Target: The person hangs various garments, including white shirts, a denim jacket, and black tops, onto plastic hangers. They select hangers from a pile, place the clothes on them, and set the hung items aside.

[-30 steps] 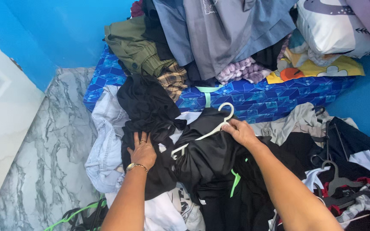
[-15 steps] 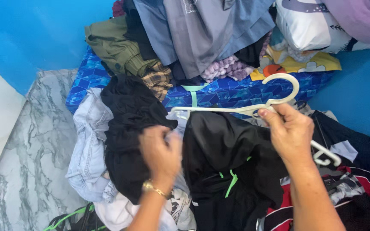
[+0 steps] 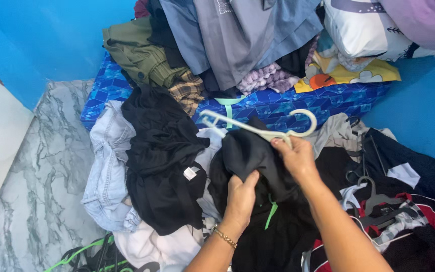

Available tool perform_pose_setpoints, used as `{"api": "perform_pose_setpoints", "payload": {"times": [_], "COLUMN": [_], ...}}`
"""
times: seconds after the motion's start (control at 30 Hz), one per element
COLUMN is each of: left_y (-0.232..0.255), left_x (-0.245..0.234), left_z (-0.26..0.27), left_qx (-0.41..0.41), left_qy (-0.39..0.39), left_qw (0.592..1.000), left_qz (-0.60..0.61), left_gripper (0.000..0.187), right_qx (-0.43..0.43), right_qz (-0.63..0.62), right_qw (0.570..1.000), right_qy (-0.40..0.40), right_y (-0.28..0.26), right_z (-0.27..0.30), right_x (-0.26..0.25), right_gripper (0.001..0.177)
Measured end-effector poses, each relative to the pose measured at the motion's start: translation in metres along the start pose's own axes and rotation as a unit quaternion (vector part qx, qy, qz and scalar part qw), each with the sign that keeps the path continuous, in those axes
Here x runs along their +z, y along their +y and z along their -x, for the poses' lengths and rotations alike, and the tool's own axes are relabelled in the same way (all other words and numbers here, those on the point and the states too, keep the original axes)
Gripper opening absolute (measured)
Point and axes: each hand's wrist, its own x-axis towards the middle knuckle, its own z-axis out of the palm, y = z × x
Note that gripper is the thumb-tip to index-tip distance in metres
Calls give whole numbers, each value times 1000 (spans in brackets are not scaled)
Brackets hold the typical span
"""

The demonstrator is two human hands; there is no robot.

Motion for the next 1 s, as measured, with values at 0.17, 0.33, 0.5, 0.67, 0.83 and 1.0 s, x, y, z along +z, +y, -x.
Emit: {"api": "perform_pose_setpoints", "payload": {"times": [0.17,0.33,0.5,0.67,0.83,1.0], "left_y": [13,36,80,133,160,187], "left_x": [20,15,-53,-106,-188,-249], "left_z": [10,-10,-44,-66,-109,-146], "left_qx": [59,-103,22,88,114,147], "left_qy": [-28,-140,-88,148,305,348], "left_qw": [990,955,966,981,941,875], "left_qz": [-129,-239,-242,-87,89,303], "left_gripper": [79,52,26,36,30,27], "right_qx": [156,174,10,148,210,0], "right_qz": [-139,-98,0,1,-27,330], "right_qw": [977,979,993,967,929,872], "right_qy": [-34,47,120,207,303,362], "right_y": [-25,-30,29,108,189,235], "right_z": [-1,-42,-90,-79,-62,-39], "right_x": [1,-13,-78,-116,-183,-272], "right_gripper": [12,10,5,9,6,21]}}
